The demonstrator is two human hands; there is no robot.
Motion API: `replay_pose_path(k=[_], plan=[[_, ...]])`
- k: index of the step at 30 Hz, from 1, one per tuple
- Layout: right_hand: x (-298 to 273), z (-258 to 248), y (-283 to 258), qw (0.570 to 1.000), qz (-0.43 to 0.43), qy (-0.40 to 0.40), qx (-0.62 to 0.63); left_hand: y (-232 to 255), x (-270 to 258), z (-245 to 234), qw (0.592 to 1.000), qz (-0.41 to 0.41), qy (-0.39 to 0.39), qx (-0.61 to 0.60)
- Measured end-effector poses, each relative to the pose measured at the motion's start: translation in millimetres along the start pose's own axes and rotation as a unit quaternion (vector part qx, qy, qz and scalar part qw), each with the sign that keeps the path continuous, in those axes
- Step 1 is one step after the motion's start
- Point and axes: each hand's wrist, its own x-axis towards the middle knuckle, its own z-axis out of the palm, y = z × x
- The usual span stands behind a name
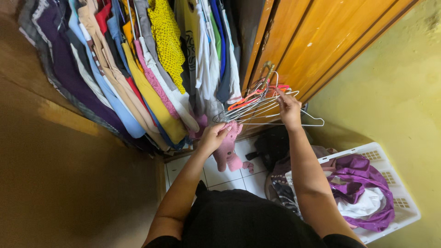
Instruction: The person removes multiple garments from a wooden closet, one at a time, by taking them off hangers and placing them into a white plastic basket on the floor. The person handles shirts, tops, and other clothing items, removing them from the hanger rod and depositing them into the basket.
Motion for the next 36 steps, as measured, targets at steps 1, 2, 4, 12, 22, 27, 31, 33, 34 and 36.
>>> replay_pose_path(k=[1,2,4,12,22,27,31,33,34,36], plan=[[-0.2,4.4,-1.8,1.000,0.016,-0.019,0.003,-1.7,-0.4,-3.2,1.000,0.011,-0.003,0.004],[-1.2,7.6,-3.3,0.999,-0.017,-0.021,0.022,-4.0,-1.8,-6.3,1.000,0.021,-0.006,0.007],[-4.0,13.4,-6.0,0.994,-0.082,-0.028,0.061,-9.6,-5.3,-11.4,0.999,0.045,-0.014,0.011],[-33.6,10.9,-22.0,0.994,-0.095,-0.040,-0.024,-28.0,-22.3,-8.4,0.993,0.009,-0.096,-0.063],[-139.1,29.9,-40.6,0.879,0.057,-0.418,0.224,-0.1,-23.6,15.9,0.988,0.001,-0.127,-0.091],[-127.8,-42.8,-5.2,0.900,0.172,-0.264,0.301,7.6,-17.9,40.9,0.994,0.023,-0.082,-0.062],[-116.2,-110.7,-22.8,0.818,0.287,-0.140,0.478,17.4,-12.9,88.5,0.995,0.009,-0.085,-0.058],[-110.3,-138.1,-40.3,0.802,0.278,-0.107,0.517,27.1,-11.0,116.7,0.990,0.066,-0.111,-0.059],[-107.6,-151.0,-48.8,0.803,0.254,-0.094,0.531,31.9,-9.4,128.4,0.982,0.129,-0.128,-0.057],[-102.5,-174.5,-64.5,0.809,0.207,-0.073,0.545,43.6,-8.9,155.4,0.972,0.172,-0.152,-0.051]])
